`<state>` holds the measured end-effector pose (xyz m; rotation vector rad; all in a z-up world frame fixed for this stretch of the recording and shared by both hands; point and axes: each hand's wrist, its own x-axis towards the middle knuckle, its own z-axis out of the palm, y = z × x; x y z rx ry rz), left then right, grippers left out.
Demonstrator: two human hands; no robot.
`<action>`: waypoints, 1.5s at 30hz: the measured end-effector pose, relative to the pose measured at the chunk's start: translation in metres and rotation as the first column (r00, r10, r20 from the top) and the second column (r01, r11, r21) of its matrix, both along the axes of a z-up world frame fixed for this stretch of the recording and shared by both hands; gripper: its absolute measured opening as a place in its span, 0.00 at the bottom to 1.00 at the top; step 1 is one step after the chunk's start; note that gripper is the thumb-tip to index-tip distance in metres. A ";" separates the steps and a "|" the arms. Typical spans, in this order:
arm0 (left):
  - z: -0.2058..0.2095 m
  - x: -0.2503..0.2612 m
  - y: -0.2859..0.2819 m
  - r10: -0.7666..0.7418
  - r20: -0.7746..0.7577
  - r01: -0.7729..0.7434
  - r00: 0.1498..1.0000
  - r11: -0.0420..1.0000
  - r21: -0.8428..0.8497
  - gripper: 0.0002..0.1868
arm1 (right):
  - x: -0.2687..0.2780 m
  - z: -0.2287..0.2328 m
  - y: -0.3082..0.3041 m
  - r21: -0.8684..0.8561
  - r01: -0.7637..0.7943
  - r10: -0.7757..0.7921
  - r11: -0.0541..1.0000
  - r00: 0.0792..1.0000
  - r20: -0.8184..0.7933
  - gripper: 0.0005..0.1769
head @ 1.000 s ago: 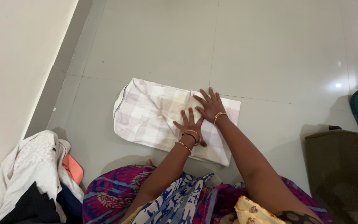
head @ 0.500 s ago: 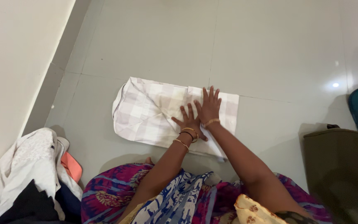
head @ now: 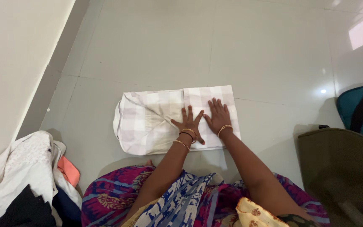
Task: The person folds a white and pink checkered shirt on the floor. They smooth the fabric, fold the sleeves and sides inward, and then fold the shirt into a compact rectangle before placing it into a green bag.
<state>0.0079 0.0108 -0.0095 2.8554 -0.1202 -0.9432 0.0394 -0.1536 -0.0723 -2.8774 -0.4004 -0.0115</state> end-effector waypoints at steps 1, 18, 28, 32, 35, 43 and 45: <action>0.001 -0.003 0.000 0.001 0.002 -0.001 1.000 1.000 -0.002 0.82 | 0.000 0.000 -0.002 -0.001 -0.009 0.009 1.000 1.000 0.004 0.42; -0.001 -0.007 0.000 0.042 -0.023 -0.042 0.999 0.999 -0.005 0.83 | -0.034 0.013 -0.079 -0.105 0.455 -0.460 0.884 0.888 -0.022 0.44; 0.005 -0.003 0.001 0.152 0.189 -0.121 0.970 0.979 -0.164 0.77 | -0.052 0.045 -0.027 0.202 0.310 -0.254 0.929 0.932 -0.260 0.17; -0.024 0.008 0.002 0.168 0.216 -0.129 0.962 0.975 -0.183 0.61 | -0.097 0.037 0.029 0.193 0.089 -0.031 0.977 0.959 -0.282 0.23; -0.063 0.027 0.006 0.199 0.295 -0.142 0.935 0.969 -0.203 0.48 | -0.112 0.023 0.047 0.223 -0.031 0.062 0.974 0.989 -0.132 0.41; -0.001 0.031 0.023 0.438 0.059 -0.439 0.897 0.898 0.009 0.33 | -0.113 0.017 0.065 -0.032 -0.177 0.161 0.984 0.945 -0.283 0.37; 0.019 0.025 0.024 0.425 0.004 -0.424 0.905 0.903 0.067 0.40 | -0.101 0.004 0.059 -0.035 -0.175 0.163 0.984 0.962 -0.217 0.38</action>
